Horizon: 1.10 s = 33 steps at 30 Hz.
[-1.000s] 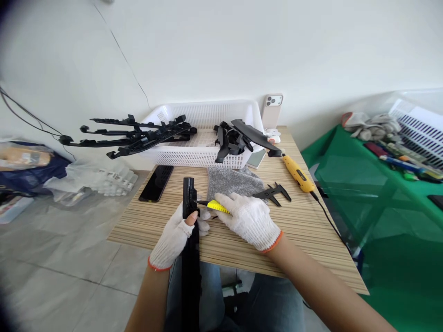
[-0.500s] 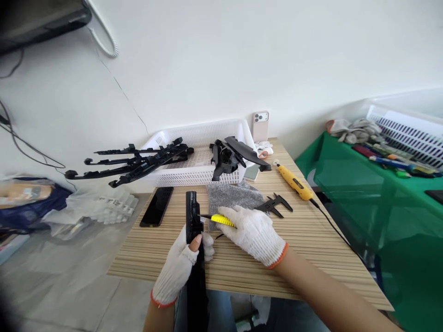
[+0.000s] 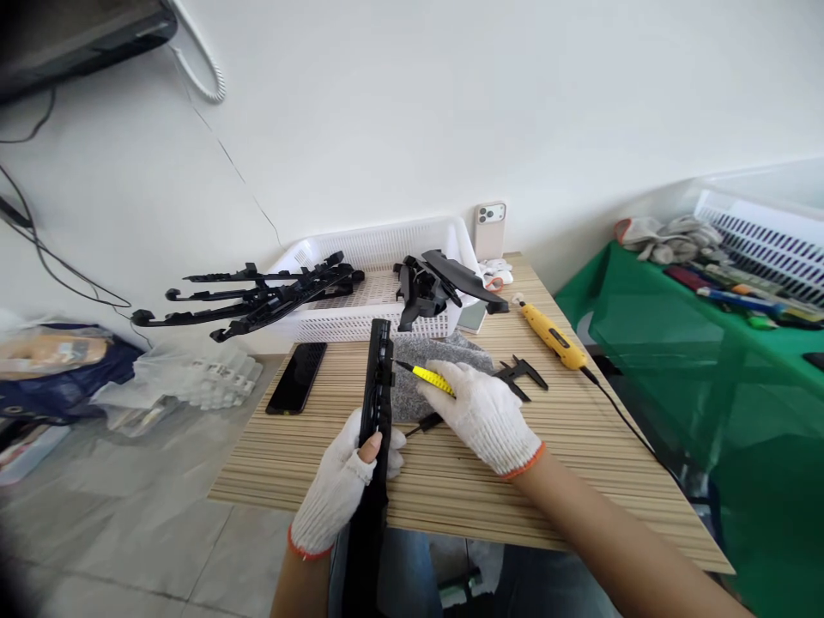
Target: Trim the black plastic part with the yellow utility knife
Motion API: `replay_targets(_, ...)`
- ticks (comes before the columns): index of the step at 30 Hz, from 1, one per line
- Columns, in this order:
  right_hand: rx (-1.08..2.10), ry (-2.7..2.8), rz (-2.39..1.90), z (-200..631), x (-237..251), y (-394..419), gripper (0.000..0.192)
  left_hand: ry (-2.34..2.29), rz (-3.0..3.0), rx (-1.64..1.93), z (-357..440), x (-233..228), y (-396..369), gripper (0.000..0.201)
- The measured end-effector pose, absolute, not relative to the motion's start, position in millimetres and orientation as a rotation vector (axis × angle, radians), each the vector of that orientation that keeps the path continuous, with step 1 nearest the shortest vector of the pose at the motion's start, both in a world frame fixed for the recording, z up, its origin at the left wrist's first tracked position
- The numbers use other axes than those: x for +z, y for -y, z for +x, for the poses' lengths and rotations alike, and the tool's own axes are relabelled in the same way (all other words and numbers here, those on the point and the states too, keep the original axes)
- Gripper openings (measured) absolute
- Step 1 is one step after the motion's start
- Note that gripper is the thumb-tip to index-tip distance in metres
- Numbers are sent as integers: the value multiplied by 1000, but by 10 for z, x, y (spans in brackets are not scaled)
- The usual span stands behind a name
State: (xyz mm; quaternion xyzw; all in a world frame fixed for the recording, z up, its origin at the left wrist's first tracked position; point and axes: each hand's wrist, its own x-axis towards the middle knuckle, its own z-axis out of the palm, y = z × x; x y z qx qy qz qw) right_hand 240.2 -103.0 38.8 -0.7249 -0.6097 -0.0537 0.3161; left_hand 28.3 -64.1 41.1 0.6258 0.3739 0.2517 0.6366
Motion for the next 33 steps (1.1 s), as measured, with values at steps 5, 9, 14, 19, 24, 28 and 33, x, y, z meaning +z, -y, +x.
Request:
replay_targets(5,-90,1659,-1854,2459,390,1030,31,-888,1362,570,296,438,657,39)
replay_targets(9,-89,1704,-1789,2478,427,1055,31,-896,1330,572,296,430,668,41)
replay_targets(14,-54,1602,-2017,2481,504,1030,33,-929,1306,613,297,430,671,38)
replay_targets(19,13,1376,-2456,2552,633,986,49,-921,1253,659,306,452,674,41)
replay_targets(24,-80,1533,-2538,2776,614,962,48,-906,1259,646,289,452,671,46)
replay_targets(28,-42,1765,-2414,2854,513,951,41,-906,1278,630,273,422,661,44)
replay_targets(33,14,1561,-2311,2959,554,846,34,-877,1263,634,280,398,649,45)
